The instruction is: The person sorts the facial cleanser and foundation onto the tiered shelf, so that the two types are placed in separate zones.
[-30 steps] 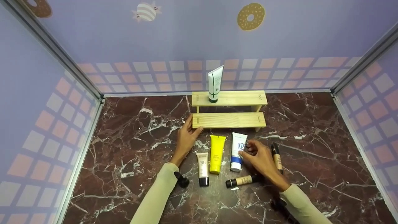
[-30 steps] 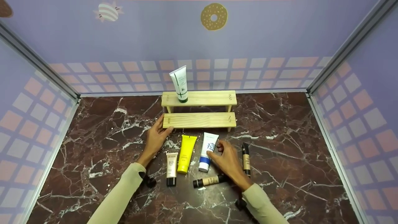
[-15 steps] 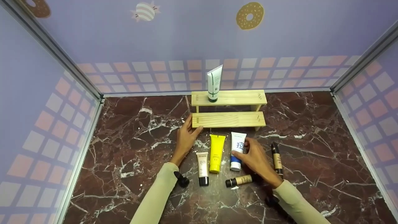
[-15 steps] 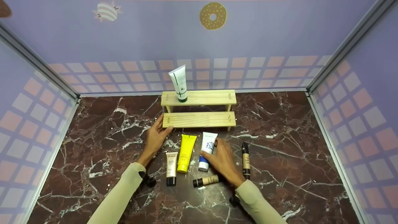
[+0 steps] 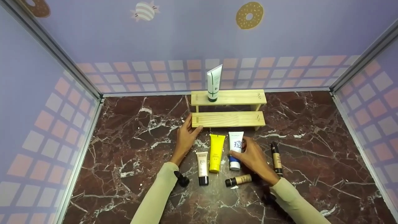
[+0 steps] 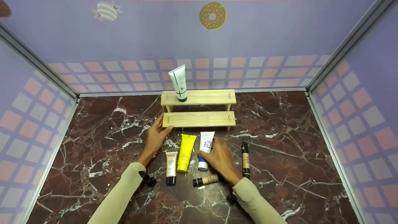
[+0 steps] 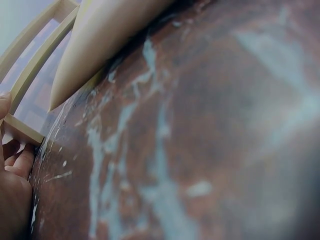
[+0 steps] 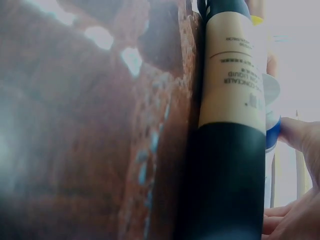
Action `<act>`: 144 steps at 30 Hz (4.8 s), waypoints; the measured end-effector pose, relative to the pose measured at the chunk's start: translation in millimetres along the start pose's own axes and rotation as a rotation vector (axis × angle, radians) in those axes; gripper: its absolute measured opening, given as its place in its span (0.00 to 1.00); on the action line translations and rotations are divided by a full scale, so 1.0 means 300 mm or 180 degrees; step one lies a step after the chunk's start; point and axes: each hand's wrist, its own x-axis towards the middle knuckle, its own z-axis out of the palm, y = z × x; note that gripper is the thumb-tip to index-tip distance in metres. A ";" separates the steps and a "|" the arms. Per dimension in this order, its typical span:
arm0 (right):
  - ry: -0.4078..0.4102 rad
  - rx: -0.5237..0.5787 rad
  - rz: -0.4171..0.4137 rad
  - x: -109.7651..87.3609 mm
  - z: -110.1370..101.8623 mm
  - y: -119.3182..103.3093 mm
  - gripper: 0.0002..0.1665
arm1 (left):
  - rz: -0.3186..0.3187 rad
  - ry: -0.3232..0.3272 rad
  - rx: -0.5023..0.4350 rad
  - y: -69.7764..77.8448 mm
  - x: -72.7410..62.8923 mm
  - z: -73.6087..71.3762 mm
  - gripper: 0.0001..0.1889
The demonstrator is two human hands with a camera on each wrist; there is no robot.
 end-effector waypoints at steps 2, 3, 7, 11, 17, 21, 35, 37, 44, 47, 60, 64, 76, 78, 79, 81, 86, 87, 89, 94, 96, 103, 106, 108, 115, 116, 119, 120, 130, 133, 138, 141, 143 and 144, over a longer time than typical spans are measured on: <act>-0.0032 -0.0073 0.0063 -0.001 0.003 -0.006 0.51 | -0.0026 -0.0013 0.0007 0.000 -0.002 -0.001 0.43; -0.0053 -0.0091 0.0090 0.000 0.005 -0.011 0.51 | -0.0037 -0.0016 0.0022 0.000 -0.002 -0.001 0.43; -0.0147 -0.0105 0.0188 -0.002 0.009 -0.023 0.54 | -0.0044 -0.0018 0.0056 0.001 -0.002 0.000 0.43; -0.0150 -0.0021 0.0210 -0.001 0.013 -0.025 0.54 | -0.0059 0.0002 0.0049 0.002 -0.001 -0.001 0.43; -0.0002 0.0171 0.0138 -0.009 0.017 -0.016 0.45 | -0.0096 0.0020 0.0051 0.005 0.000 -0.001 0.43; 0.0052 0.0246 0.0075 -0.014 0.017 -0.010 0.42 | -0.0079 0.0031 0.0044 0.007 0.001 0.000 0.43; 0.0258 0.0428 -0.0133 -0.045 -0.025 0.003 0.37 | -0.0096 0.0029 -0.0034 0.001 -0.001 0.003 0.43; 0.0278 0.0460 -0.0165 -0.044 -0.033 0.002 0.37 | -0.0097 0.0028 -0.0041 0.001 0.000 0.002 0.43; 0.0383 0.0576 -0.0264 -0.027 -0.060 -0.015 0.36 | -0.0044 0.0047 -0.0029 -0.002 0.003 0.001 0.43; 0.0438 0.0648 -0.0296 -0.014 -0.070 -0.028 0.36 | -0.0028 0.0043 -0.0028 -0.003 0.005 0.002 0.43; 0.0564 0.0869 -0.0533 0.051 -0.123 -0.089 0.36 | -0.0021 -0.0003 0.0008 0.000 -0.001 -0.004 0.43; 0.0647 0.0991 -0.0579 0.070 -0.133 -0.099 0.34 | -0.0038 -0.0015 0.0016 0.002 0.000 -0.003 0.43; 0.0780 0.1339 -0.0629 0.129 -0.168 -0.150 0.32 | -0.0048 0.0021 -0.0034 0.004 0.002 -0.001 0.43; 0.0815 0.1357 -0.0655 0.139 -0.174 -0.159 0.32 | -0.0054 0.0018 -0.0029 0.000 0.002 -0.003 0.43; 0.0840 0.1363 -0.0674 0.143 -0.177 -0.163 0.32 | -0.0056 0.0017 -0.0022 0.000 0.001 -0.003 0.44; 0.0887 0.1376 -0.0719 0.152 -0.184 -0.172 0.32 | -0.0059 0.0016 0.0006 0.001 0.001 -0.004 0.44; 0.0978 0.1413 -0.0808 0.177 -0.200 -0.196 0.30 | -0.0029 -0.0007 0.0010 0.006 -0.002 -0.006 0.44; 0.0994 0.1427 -0.0812 0.182 -0.203 -0.201 0.30 | -0.0021 -0.0012 0.0009 0.006 -0.002 -0.006 0.44; 0.1015 0.1463 -0.0807 0.191 -0.209 -0.209 0.30 | -0.0019 -0.0016 0.0004 0.006 -0.002 -0.007 0.44; 0.1070 0.1529 -0.0796 0.215 -0.221 -0.224 0.30 | -0.0040 -0.0003 0.0001 0.005 0.002 -0.007 0.44; 0.1096 0.1558 -0.0805 0.225 -0.223 -0.229 0.30 | -0.0050 0.0008 -0.0013 0.006 0.004 -0.006 0.44; 0.1207 0.1611 -0.0760 0.259 -0.234 -0.242 0.26 | -0.0075 0.0020 -0.0073 0.003 0.005 -0.003 0.43; 0.1227 0.1655 -0.0761 0.274 -0.238 -0.245 0.26 | -0.0081 0.0017 -0.0052 0.000 0.004 -0.002 0.43; 0.1217 0.1738 -0.0785 0.286 -0.240 -0.248 0.26 | -0.0079 0.0009 -0.0038 0.001 0.005 -0.002 0.43; 0.1189 0.1959 -0.0870 0.329 -0.238 -0.268 0.27 | -0.0106 0.0000 0.0027 0.003 0.001 -0.008 0.43; 0.1180 0.1975 -0.0866 0.335 -0.238 -0.271 0.27 | -0.0114 -0.0001 0.0032 0.004 0.000 -0.009 0.43; 0.1144 0.2020 -0.0842 0.352 -0.239 -0.279 0.28 | -0.0108 0.0001 0.0075 0.007 -0.002 -0.010 0.43; 0.1129 0.2023 -0.0846 0.357 -0.239 -0.280 0.28 | -0.0098 0.0002 0.0090 0.007 -0.003 -0.010 0.43; 0.1143 0.2043 -0.1017 0.412 -0.233 -0.302 0.26 | -0.0120 -0.0038 0.0077 0.008 -0.004 -0.009 0.44; 0.1088 0.2130 -0.0997 0.427 -0.235 -0.308 0.26 | -0.0113 -0.0039 0.0069 0.008 -0.003 -0.008 0.44; 0.1085 0.2209 -0.1037 0.450 -0.240 -0.318 0.26 | -0.0094 -0.0032 0.0064 0.008 -0.003 -0.007 0.44; 0.1080 0.2210 -0.1050 0.462 -0.244 -0.324 0.25 | -0.0082 -0.0028 0.0065 0.008 -0.002 -0.004 0.44; 0.1063 0.2206 -0.1035 0.468 -0.248 -0.329 0.25 | -0.0073 -0.0025 0.0050 0.007 -0.001 -0.003 0.44; 0.1054 0.2204 -0.1031 0.471 -0.250 -0.331 0.25 | -0.0076 -0.0025 0.0034 0.009 -0.001 -0.002 0.44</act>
